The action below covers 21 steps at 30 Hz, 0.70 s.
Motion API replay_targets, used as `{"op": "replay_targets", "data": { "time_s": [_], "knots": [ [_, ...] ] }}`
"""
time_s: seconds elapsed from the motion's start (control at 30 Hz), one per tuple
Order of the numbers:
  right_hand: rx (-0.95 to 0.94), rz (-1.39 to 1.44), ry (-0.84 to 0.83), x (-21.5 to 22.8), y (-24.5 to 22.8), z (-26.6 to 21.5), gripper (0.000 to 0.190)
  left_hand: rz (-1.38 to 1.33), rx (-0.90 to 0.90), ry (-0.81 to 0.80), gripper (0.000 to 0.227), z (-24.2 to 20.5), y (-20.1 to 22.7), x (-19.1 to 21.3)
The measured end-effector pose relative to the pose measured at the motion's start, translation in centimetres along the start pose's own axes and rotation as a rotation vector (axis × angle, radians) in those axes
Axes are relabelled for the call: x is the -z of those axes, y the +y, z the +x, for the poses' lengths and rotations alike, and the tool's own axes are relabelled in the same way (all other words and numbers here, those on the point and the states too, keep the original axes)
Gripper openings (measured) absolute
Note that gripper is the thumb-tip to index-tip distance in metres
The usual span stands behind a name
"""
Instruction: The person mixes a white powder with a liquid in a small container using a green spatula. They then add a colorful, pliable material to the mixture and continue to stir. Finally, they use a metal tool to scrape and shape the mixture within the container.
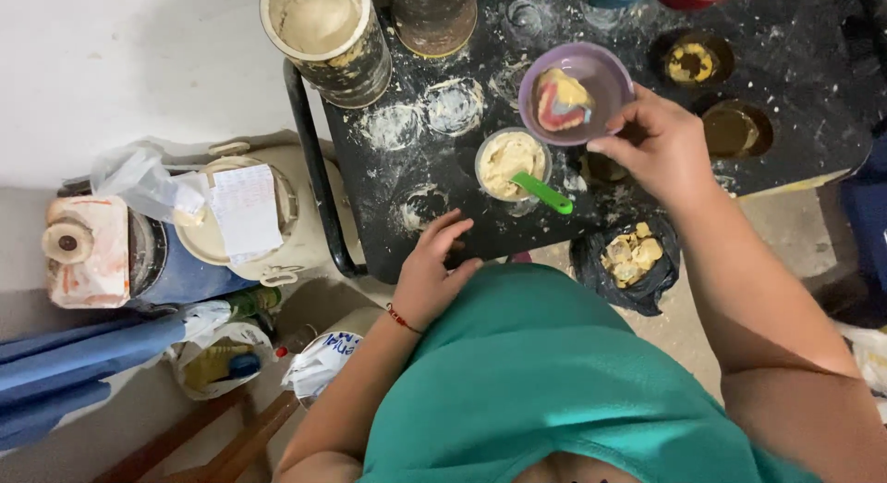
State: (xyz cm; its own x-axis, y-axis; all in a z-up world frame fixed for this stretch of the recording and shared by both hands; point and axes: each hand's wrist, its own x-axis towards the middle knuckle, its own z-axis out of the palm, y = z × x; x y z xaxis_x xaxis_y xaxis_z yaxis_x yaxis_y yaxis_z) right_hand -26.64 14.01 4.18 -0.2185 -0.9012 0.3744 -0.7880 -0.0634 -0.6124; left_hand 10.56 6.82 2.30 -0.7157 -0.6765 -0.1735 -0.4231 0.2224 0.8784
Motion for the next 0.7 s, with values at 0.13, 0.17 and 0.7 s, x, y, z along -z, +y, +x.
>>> {"op": "replay_targets", "data": {
  "time_s": [0.13,0.17,0.7],
  "knots": [
    [-0.024,-0.054,0.043,-0.3,-0.5,-2.2,0.032,-0.003,-0.056,0.011,0.058,0.1,-0.5,-0.5],
    [-0.026,-0.055,0.045,-0.3,-0.8,-2.3,0.032,-0.003,-0.057,0.008,0.058,0.1,-0.5,-0.5],
    [0.023,-0.091,0.083,-0.7,-1.3,-3.3,0.032,-0.082,-0.086,-0.014,0.05,-0.5,0.4,0.2]
  ]
}}
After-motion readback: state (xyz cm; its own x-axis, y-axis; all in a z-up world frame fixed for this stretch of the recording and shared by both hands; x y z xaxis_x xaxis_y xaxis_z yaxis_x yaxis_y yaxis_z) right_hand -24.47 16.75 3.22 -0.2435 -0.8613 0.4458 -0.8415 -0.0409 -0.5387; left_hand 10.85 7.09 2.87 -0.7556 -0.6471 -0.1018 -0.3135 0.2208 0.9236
